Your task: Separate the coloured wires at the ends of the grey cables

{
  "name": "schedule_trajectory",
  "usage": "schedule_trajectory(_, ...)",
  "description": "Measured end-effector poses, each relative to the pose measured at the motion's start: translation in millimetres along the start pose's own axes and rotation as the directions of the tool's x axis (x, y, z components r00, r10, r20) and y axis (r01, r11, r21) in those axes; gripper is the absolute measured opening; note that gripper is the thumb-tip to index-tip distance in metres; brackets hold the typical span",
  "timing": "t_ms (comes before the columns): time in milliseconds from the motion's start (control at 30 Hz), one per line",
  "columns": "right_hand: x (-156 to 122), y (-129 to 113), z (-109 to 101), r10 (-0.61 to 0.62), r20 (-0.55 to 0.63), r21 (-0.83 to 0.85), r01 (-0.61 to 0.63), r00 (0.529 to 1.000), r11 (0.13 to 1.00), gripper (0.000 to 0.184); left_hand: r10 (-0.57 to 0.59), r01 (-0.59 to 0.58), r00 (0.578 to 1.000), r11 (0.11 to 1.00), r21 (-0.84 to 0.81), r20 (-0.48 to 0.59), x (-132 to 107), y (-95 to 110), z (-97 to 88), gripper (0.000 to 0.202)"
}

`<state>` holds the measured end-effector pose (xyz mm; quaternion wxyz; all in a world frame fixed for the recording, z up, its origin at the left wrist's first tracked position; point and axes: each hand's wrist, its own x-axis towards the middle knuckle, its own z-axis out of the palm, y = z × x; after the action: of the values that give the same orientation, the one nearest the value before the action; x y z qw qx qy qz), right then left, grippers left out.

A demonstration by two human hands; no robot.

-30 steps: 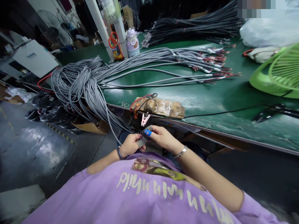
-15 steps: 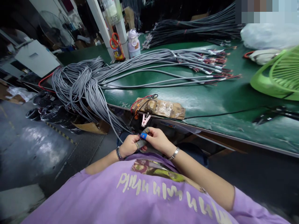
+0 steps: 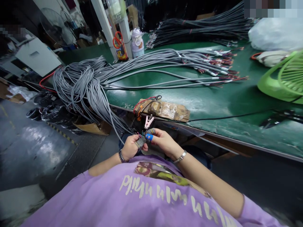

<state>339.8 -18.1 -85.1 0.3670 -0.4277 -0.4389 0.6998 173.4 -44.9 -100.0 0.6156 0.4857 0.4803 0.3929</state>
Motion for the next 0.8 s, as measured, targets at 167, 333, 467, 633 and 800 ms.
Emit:
schedule_trajectory(167, 0.7, -0.9, 3.1, -0.033, -0.029, -0.071, 0.031, 0.999, 0.997, 0.040, 0.002, -0.002, 1.000, 1.000, 0.028, -0.014, -0.8, -2.0, 0.9, 0.051)
schedule_trajectory(333, 0.1, -0.2, 4.2, -0.034, -0.096, -0.125, 0.022, 0.995, 0.992, 0.037, 0.029, -0.026, 0.997, 0.998, 0.050, -0.068, -1.5, 1.2, -0.1, 0.051)
schedule_trajectory(467, 0.9, 1.7, 3.9, -0.034, -0.122, -0.099, 0.021, 0.992, 0.995, 0.037, 0.021, -0.019, 0.994, 1.000, 0.016, -0.109, -0.1, 0.5, 0.2, 0.051)
schedule_trajectory(633, 3.2, 7.3, -3.0, -0.025, -0.067, -0.011, 0.024, 0.997, 1.000, 0.035, -0.008, -0.001, 0.994, 0.997, -0.083, -0.108, 1.3, -4.6, -1.2, 0.051)
schedule_trajectory(800, 14.9, 8.6, -15.9, 0.084, -0.017, 0.303, -0.075, 0.996, 0.950, 0.034, 0.007, -0.010, 1.000, 0.989, -0.147, -0.022, 0.6, 4.4, -4.4, 0.049)
